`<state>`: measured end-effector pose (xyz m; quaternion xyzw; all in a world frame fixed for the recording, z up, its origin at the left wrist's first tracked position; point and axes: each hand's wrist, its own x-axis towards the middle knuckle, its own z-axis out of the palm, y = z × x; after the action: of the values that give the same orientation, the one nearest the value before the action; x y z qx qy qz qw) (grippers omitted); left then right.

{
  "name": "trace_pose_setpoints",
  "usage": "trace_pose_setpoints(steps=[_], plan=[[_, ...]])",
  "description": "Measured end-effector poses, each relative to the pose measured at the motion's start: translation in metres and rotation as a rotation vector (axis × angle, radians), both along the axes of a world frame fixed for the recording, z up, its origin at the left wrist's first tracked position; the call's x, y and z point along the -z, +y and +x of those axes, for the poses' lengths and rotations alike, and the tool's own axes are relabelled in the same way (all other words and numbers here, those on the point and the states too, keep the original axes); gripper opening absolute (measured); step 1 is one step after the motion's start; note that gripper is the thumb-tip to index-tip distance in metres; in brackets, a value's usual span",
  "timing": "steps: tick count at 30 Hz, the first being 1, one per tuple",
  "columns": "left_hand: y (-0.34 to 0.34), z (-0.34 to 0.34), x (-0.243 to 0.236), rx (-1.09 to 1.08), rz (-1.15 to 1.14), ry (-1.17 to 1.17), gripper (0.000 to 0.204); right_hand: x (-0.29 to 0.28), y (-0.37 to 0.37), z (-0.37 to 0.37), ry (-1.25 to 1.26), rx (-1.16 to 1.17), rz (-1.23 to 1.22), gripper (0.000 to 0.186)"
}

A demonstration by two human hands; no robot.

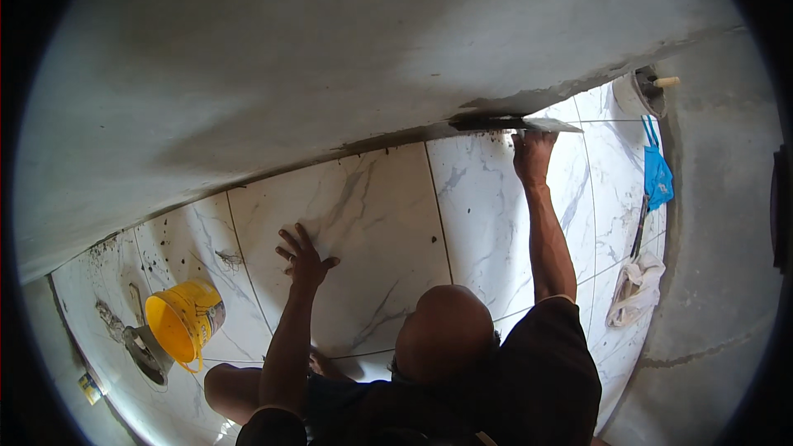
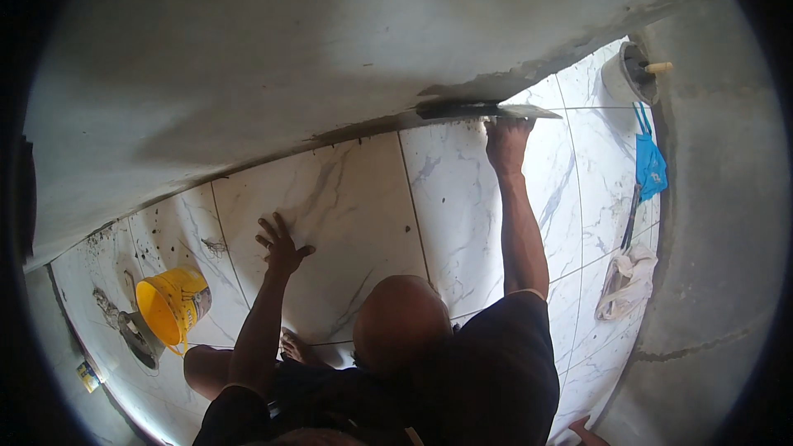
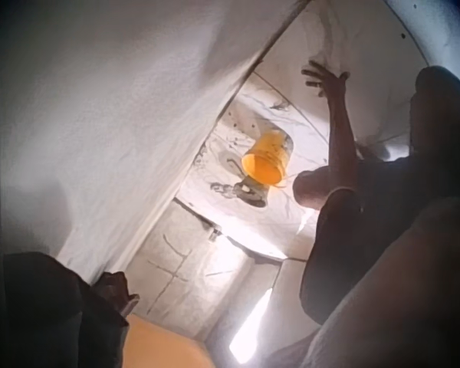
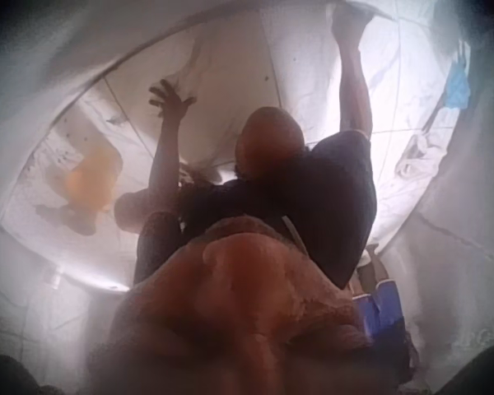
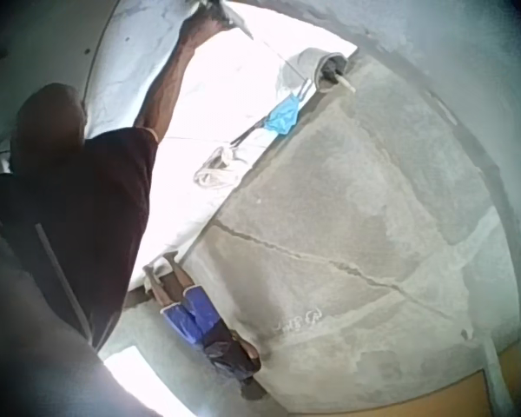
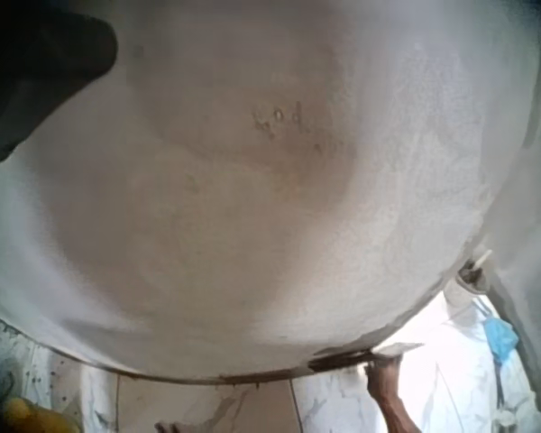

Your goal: The person scoops cement mixture from a bucket onto a trowel, applies and smooths the cement along the base of a wall with the trowel, and smooths the edge by hand.

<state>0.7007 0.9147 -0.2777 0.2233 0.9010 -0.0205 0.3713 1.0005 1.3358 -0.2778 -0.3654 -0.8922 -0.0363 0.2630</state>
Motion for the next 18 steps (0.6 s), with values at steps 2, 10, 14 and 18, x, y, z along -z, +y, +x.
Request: trace_pose_setpoints(steps=[2,10,14,18], plan=[[0.002,-0.002,0.005,0.017,0.003,0.032,0.130,0.003,-0.005,0.003,0.131,0.022,-0.037,0.046],[0.008,0.005,0.007,0.046,0.006,0.032,0.130,0.064,-0.003,0.008,-0.085,0.052,-0.104,0.042],[0.013,0.008,0.014,0.066,0.017,0.030,0.131,0.056,0.010,0.019,-0.032,0.145,-0.113,0.039],[0.000,0.002,0.005,0.053,-0.021,0.043,0.131,-0.027,-0.016,-0.016,0.048,0.060,0.069,0.035]])
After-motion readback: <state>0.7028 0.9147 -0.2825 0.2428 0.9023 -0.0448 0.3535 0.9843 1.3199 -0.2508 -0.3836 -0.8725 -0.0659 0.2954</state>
